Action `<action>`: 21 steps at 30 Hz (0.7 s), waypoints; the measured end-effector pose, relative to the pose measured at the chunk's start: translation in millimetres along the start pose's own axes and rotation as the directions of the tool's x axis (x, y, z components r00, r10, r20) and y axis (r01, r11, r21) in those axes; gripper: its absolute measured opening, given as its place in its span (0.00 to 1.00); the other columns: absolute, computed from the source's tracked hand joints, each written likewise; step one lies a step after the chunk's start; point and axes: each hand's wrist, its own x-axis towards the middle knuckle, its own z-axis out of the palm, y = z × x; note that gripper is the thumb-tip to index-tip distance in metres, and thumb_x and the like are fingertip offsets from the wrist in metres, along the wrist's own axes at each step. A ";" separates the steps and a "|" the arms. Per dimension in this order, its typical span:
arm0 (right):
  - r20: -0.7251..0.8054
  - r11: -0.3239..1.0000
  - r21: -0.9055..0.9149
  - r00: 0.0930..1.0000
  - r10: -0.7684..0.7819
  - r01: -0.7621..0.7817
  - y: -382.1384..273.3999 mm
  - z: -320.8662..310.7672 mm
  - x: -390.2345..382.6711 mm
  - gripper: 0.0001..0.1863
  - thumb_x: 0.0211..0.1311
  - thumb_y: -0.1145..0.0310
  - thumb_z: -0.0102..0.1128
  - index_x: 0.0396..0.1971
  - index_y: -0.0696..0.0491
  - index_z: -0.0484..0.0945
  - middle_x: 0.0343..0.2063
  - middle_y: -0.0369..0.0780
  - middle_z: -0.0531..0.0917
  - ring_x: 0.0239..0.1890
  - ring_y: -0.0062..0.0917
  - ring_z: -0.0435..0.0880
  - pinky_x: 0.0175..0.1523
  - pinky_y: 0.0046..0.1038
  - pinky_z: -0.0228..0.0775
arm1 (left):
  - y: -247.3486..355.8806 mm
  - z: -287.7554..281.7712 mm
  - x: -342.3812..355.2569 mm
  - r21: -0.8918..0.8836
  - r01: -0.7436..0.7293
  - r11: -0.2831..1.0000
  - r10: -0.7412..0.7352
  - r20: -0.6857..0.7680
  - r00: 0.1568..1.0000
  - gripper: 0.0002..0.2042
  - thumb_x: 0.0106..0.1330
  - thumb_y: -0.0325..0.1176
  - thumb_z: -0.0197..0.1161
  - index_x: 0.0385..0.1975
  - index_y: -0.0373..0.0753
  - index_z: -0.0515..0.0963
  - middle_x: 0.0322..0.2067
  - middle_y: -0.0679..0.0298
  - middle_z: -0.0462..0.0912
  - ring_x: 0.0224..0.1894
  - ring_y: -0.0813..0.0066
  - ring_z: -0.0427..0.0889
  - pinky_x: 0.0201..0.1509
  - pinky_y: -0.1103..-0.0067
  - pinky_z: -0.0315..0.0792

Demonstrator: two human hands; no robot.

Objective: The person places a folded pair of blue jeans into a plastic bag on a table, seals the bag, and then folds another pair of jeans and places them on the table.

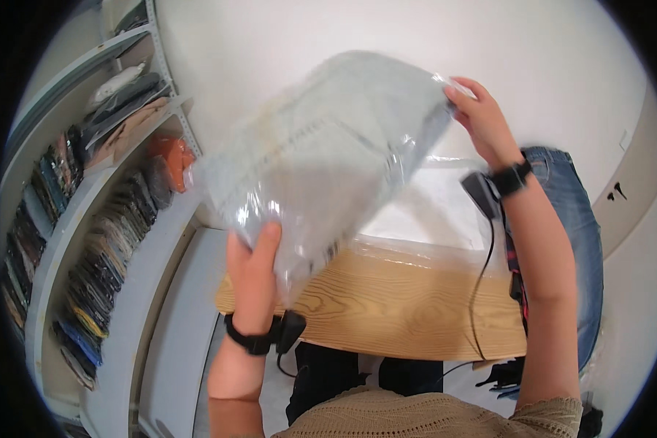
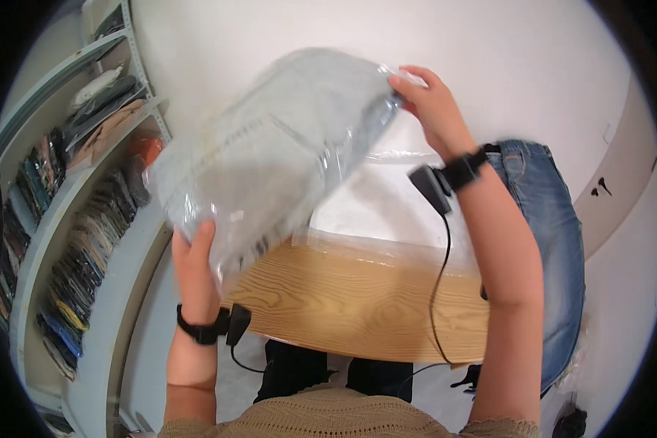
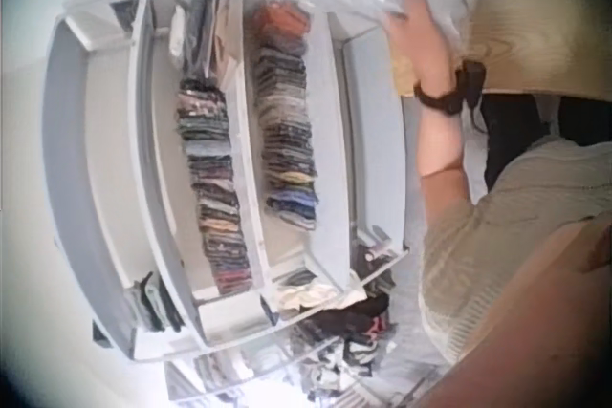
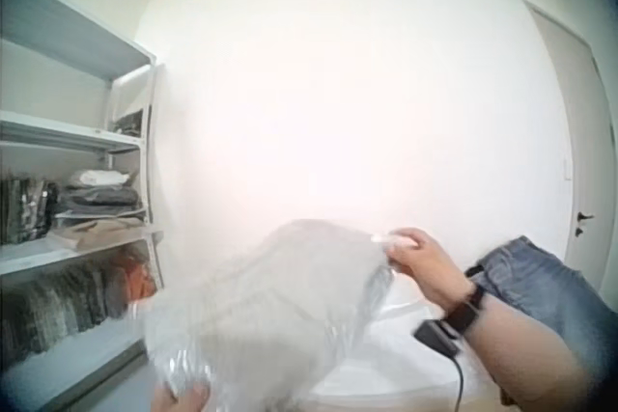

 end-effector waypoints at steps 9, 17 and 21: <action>0.197 0.932 0.115 0.927 0.319 -0.345 96.5 80.7 -36.8 0.21 0.58 0.73 0.49 0.53 0.56 0.64 0.42 0.44 0.78 0.41 0.26 0.79 0.45 0.25 0.70 | -122.6 -4.3 123.3 0.013 0.154 0.988 -0.141 -0.334 0.932 0.16 0.61 0.30 0.59 0.45 0.32 0.64 0.39 0.60 0.74 0.35 0.74 0.75 0.31 0.80 0.71; 0.284 0.836 -0.012 0.800 0.529 -0.549 89.3 53.6 -115.3 0.18 0.59 0.70 0.53 0.50 0.54 0.68 0.41 0.41 0.78 0.41 0.23 0.77 0.45 0.25 0.67 | -112.5 18.2 121.7 -0.004 0.173 0.985 -0.169 -0.256 0.952 0.22 0.60 0.34 0.61 0.46 0.27 0.59 0.42 0.55 0.71 0.39 0.71 0.74 0.35 0.76 0.75; 0.343 0.835 -0.004 0.784 0.518 -0.550 69.2 50.6 -125.8 0.17 0.60 0.69 0.54 0.49 0.54 0.68 0.41 0.40 0.78 0.41 0.22 0.77 0.44 0.23 0.67 | -116.7 23.0 128.1 -0.017 0.282 0.959 -0.278 -0.225 0.934 0.25 0.60 0.36 0.62 0.48 0.27 0.57 0.44 0.53 0.69 0.40 0.69 0.74 0.37 0.75 0.77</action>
